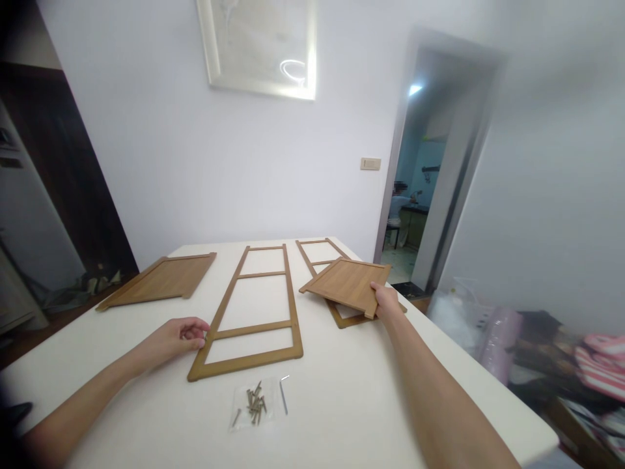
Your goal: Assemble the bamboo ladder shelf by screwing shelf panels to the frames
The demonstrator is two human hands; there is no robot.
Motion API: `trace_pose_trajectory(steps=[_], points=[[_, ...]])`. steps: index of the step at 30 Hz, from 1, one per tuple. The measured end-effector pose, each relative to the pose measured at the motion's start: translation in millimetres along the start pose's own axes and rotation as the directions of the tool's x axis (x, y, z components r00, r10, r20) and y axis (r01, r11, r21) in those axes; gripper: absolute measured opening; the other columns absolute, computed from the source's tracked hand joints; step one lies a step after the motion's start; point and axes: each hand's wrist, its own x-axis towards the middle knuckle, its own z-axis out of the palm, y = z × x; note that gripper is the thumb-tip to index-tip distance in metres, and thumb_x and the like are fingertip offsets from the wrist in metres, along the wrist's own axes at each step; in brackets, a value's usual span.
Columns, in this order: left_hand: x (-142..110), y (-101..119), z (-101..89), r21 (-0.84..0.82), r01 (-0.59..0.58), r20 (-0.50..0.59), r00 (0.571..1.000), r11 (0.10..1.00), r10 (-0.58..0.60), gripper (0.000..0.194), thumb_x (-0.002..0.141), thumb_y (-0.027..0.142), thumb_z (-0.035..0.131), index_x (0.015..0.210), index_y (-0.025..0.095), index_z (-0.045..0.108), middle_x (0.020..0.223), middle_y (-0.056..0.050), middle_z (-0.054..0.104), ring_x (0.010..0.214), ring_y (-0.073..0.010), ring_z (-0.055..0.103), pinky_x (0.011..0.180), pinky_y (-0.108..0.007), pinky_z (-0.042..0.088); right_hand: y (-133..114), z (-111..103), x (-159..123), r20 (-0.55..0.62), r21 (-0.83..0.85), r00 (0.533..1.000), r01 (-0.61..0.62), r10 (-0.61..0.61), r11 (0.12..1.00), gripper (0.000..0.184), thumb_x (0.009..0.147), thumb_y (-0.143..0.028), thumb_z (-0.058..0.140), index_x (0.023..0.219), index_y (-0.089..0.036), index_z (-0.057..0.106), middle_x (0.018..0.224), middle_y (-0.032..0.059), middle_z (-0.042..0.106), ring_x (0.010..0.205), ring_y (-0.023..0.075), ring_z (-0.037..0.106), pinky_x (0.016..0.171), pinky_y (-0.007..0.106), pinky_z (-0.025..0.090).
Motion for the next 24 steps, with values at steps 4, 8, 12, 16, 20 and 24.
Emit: trace_pose_trajectory(steps=[4, 8, 12, 16, 20, 24], points=[[0.8, -0.2, 4.0, 0.065, -0.026, 0.001, 1.000, 0.998, 0.026, 0.029, 0.065, 0.039, 0.072, 0.088, 0.021, 0.074, 0.076, -0.003, 0.068, 0.075, -0.0223, 0.060, 0.070, -0.031, 0.048, 1.5, -3.5, 4.4, 0.017, -0.046, 1.000, -0.020, 0.021, 0.999, 0.032, 0.093, -0.035, 0.060, 0.119, -0.016, 0.058, 0.115, 0.0072, 0.062, 0.095, 0.0187, 0.064, 0.080, 0.038, 0.056], [0.6, 0.3, 4.8, 0.129, -0.057, 0.003, 0.998, 0.990, 0.057, 0.025, 0.071, 0.041, 0.068, 0.084, 0.021, 0.076, 0.075, -0.004, 0.070, 0.074, -0.0229, 0.060, 0.068, -0.031, 0.046, 2.9, -3.5, 6.0, 0.025, -0.086, 1.000, -0.009, 0.011, 0.996, 0.031, 0.093, -0.034, 0.059, 0.118, -0.016, 0.058, 0.113, 0.0067, 0.063, 0.092, 0.0178, 0.064, 0.077, 0.037, 0.057], [0.9, -0.4, 4.7, 0.172, -0.060, -0.001, 0.998, 0.983, 0.061, 0.025, 0.073, 0.042, 0.065, 0.079, 0.021, 0.076, 0.079, -0.005, 0.073, 0.077, -0.0247, 0.062, 0.070, -0.032, 0.045, 2.5, -3.5, 6.2, 0.011, -0.147, 1.000, 0.025, -0.023, 0.989, 0.032, 0.093, -0.035, 0.059, 0.120, -0.016, 0.057, 0.116, 0.0074, 0.062, 0.095, 0.0187, 0.064, 0.080, 0.038, 0.056], [1.6, 0.6, 6.3, 0.196, -0.076, -0.003, 0.997, 0.978, 0.078, 0.024, 0.075, 0.041, 0.063, 0.077, 0.021, 0.075, 0.079, -0.005, 0.074, 0.078, -0.0246, 0.062, 0.070, -0.031, 0.045, 1.8, -5.1, 7.1, -0.009, -0.261, 0.998, 0.063, -0.068, 0.963, 0.032, 0.093, -0.035, 0.059, 0.119, -0.016, 0.058, 0.115, 0.0072, 0.062, 0.094, 0.0183, 0.064, 0.078, 0.037, 0.056], [3.5, -0.1, 6.6, 0.233, -0.094, -0.009, 0.995, 0.968, 0.099, 0.023, 0.075, 0.039, 0.060, 0.076, 0.020, 0.072, 0.078, -0.004, 0.072, 0.077, -0.0232, 0.062, 0.071, -0.030, 0.044, -0.3, -10.7, 7.3, -0.045, -0.454, 0.989, 0.106, -0.142, 0.885, 0.033, 0.093, -0.036, 0.059, 0.120, -0.016, 0.057, 0.118, 0.0078, 0.061, 0.097, 0.0196, 0.063, 0.082, 0.039, 0.056], [6.0, -4.8, 2.4, 0.276, -0.084, -0.038, 0.994, 0.958, 0.098, 0.025, 0.075, 0.040, 0.059, 0.079, 0.020, 0.072, 0.082, -0.004, 0.072, 0.079, -0.0232, 0.061, 0.073, -0.031, 0.044, -5.5, -16.3, 4.1, -0.054, -0.665, 0.975, 0.125, -0.215, 0.736, 0.035, 0.092, -0.036, 0.060, 0.121, -0.016, 0.058, 0.122, 0.0092, 0.060, 0.104, 0.0217, 0.062, 0.088, 0.043, 0.053]])
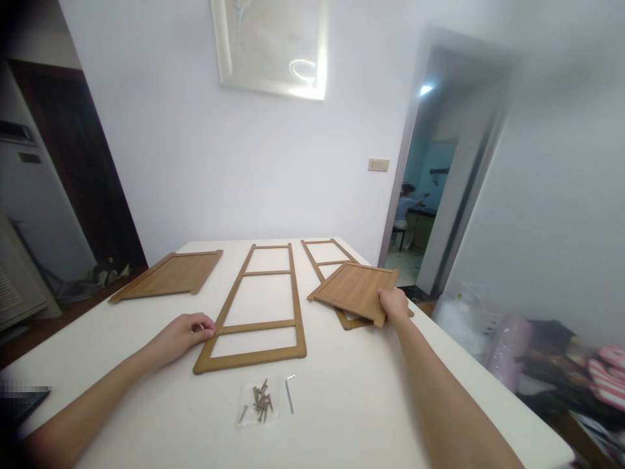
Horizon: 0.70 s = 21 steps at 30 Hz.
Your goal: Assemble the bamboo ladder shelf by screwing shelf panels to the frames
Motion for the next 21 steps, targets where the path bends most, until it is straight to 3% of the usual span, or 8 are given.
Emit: trace_pose_trajectory(steps=[9, 21], points=[[-1.9, -0.6, -3.6, -0.127, 0.081, -0.018, 0.996, 0.989, -0.084, 0.028, 0.074, 0.046, 0.062, 0.076, 0.018, 0.068, 0.068, 0.000, 0.064, 0.065, -0.0188, 0.056, 0.062, -0.027, 0.039, -8.8, -2.5, -12.5, 0.017, -0.457, 0.999, 0.051, -0.049, 0.888, 0.035, 0.093, -0.038, 0.058, 0.120, -0.017, 0.058, 0.125, 0.0092, 0.059, 0.111, 0.0240, 0.059, 0.095, 0.048, 0.049], [-0.7, -3.3, -0.8, -0.179, 0.129, -0.019, 0.991, 0.975, -0.135, 0.028, 0.071, 0.047, 0.062, 0.072, 0.019, 0.064, 0.057, 0.003, 0.057, 0.056, -0.0166, 0.052, 0.057, -0.025, 0.035, -13.8, -0.9, -31.2, 0.021, -0.627, 0.996, 0.082, -0.088, 0.774, 0.035, 0.095, -0.035, 0.053, 0.123, -0.015, 0.057, 0.127, 0.0129, 0.056, 0.111, 0.0266, 0.059, 0.092, 0.049, 0.049]])
